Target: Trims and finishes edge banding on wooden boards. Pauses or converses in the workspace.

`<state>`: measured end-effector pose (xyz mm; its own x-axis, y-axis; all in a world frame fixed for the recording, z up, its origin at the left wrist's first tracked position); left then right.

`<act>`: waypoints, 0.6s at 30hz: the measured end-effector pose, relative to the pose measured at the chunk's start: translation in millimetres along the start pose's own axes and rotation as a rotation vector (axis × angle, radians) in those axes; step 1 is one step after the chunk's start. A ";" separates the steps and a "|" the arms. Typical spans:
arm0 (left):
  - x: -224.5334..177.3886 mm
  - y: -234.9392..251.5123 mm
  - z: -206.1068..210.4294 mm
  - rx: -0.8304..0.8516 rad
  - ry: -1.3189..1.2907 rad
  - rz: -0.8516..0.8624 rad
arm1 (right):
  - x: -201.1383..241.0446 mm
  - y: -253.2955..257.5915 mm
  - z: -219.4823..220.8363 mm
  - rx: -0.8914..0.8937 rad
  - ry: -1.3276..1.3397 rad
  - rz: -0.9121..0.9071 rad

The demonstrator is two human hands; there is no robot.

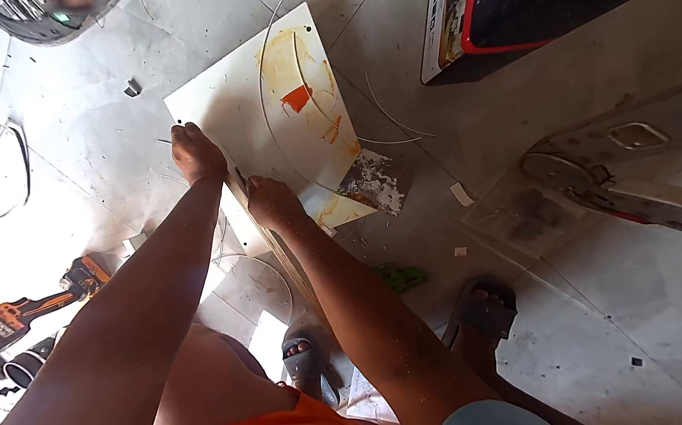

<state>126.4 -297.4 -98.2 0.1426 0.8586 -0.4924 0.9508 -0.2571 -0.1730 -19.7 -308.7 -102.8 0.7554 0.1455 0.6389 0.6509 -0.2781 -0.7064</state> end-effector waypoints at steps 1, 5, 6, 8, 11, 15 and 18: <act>-0.5 0.3 -0.3 -0.003 -0.004 0.001 | -3.3 -3.9 2.9 -0.003 0.001 0.008; -2.7 -1.6 -3.1 0.017 0.014 0.008 | -19.5 -28.0 15.1 0.006 0.004 0.037; -1.4 -2.3 -2.4 0.017 0.013 0.009 | -24.8 -35.6 19.8 -0.013 0.023 0.038; -1.0 -2.5 -0.8 0.012 0.001 0.015 | -35.6 -50.2 27.2 -0.098 0.080 0.010; -3.4 3.3 -0.5 0.030 0.041 0.028 | -45.0 -60.9 24.0 -0.142 0.139 0.020; -14.5 31.5 -2.2 0.072 -0.065 -0.012 | -40.6 -50.8 13.4 -0.151 0.087 -0.022; -5.1 13.6 0.5 0.117 -0.203 -0.046 | -30.8 -34.9 2.4 -0.152 0.087 -0.060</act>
<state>138.5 -305.5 -98.4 0.0306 0.7671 -0.6408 0.9147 -0.2799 -0.2914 -65.5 -301.2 -98.6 0.7022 0.0857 0.7068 0.6707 -0.4126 -0.6163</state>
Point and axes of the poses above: each hand's wrist, its own y-axis towards the middle knuckle, its own z-axis out of the palm, x = y × z, the point moved 3 cm from there along y, towards the middle knuckle, and after that the axes turned 9 degrees about -y, right-handed, at the moved point
